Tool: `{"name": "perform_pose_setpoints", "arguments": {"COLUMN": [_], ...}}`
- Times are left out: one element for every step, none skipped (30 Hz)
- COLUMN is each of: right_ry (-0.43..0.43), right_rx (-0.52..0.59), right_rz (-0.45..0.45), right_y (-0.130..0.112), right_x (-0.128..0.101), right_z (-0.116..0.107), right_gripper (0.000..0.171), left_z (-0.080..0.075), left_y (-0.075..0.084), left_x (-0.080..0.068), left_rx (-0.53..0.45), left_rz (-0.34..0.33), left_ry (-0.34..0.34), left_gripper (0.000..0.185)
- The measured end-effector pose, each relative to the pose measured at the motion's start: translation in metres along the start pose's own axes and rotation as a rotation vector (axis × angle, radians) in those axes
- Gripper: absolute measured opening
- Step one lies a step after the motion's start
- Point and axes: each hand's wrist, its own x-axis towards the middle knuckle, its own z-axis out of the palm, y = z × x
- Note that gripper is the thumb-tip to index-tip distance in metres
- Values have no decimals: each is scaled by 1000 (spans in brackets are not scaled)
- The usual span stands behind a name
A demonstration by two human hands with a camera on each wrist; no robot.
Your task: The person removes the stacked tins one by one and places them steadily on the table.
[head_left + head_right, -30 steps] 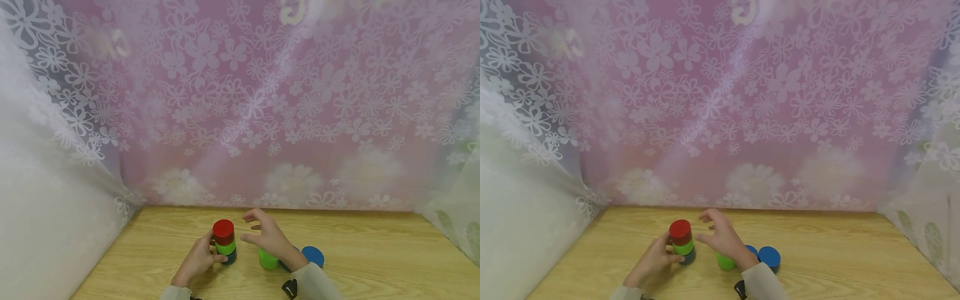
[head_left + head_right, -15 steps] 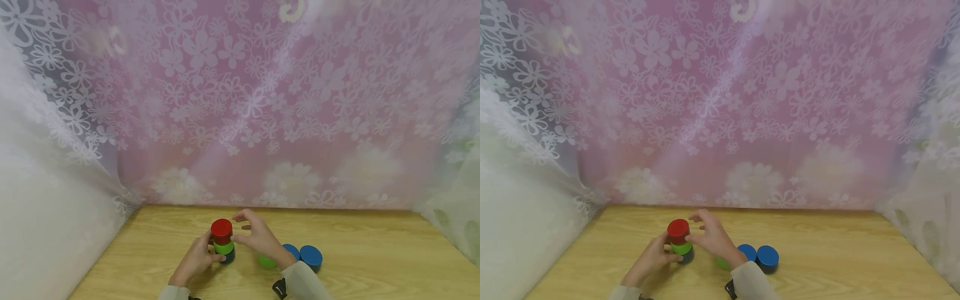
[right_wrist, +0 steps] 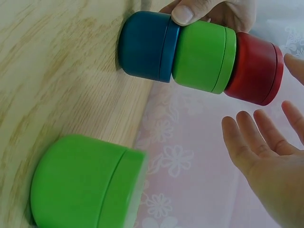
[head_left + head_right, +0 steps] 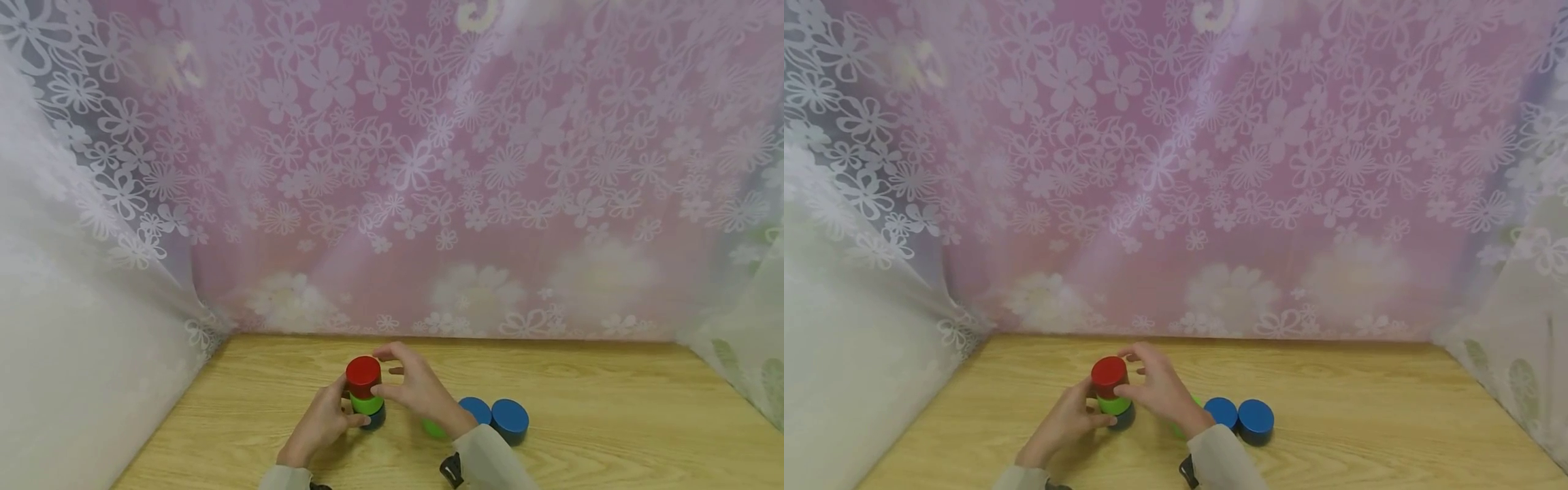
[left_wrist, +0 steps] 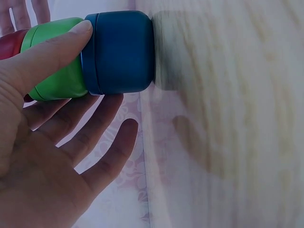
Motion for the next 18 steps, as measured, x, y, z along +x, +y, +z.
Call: {"name": "perform_pose_setpoints", "arguments": {"right_ry": [-2,-4,-6,-7,-8,-10,-11,-12,-13,-13,-13,-12,-9,-5,-2,3,8,13], "right_rx": [-3,-3,-4,-3,0,2,4,7,13,20,25,34,44,50,57,58,55,50], "right_rz": [0,1,1,3,9,10,11,10,8,7,3,-4,-9,-14,-17,-23,-28,-37], "right_y": [0,-1,-1,-1,-1,-2,-1,-1,-1,-1,-1,-1,-1,-1,-1,-1,0,1], "right_x": [0,1,1,2,3,4,4,5,6,6,7,7,8,8,8,8,8,8], "right_z": [0,0,0,0,0,0,0,1,1,1,1,2,2,3,4,5,6,7], "right_gripper": [45,45,46,47,48,49,49,50,50,50,50,50,51,51,51,51,51,51], "left_z": [0,0,0,0,0,0,-1,-1,-1,-1,-1,-1,-1,-1,-1,0,0,0], "left_y": [0,0,0,1,1,1,1,1,1,1,1,1,2,2,1,1,1,1], "left_x": [0,0,0,0,0,0,0,0,0,0,0,0,0,0,0,0,0,1], "left_rx": [-2,-1,0,1,3,4,5,6,4,3,3,4,3,3,5,10,14,17], "left_rz": [-1,-2,-1,-1,-2,-1,-4,-4,-7,-9,-10,-10,-10,-10,-12,-12,-13,-15], "left_ry": [0,1,1,2,3,3,4,4,4,3,2,2,1,0,0,2,3,2], "left_gripper": [64,64,64,64,65,65,64,64,64,64,64,63,63,63,63,62,62,61]}}
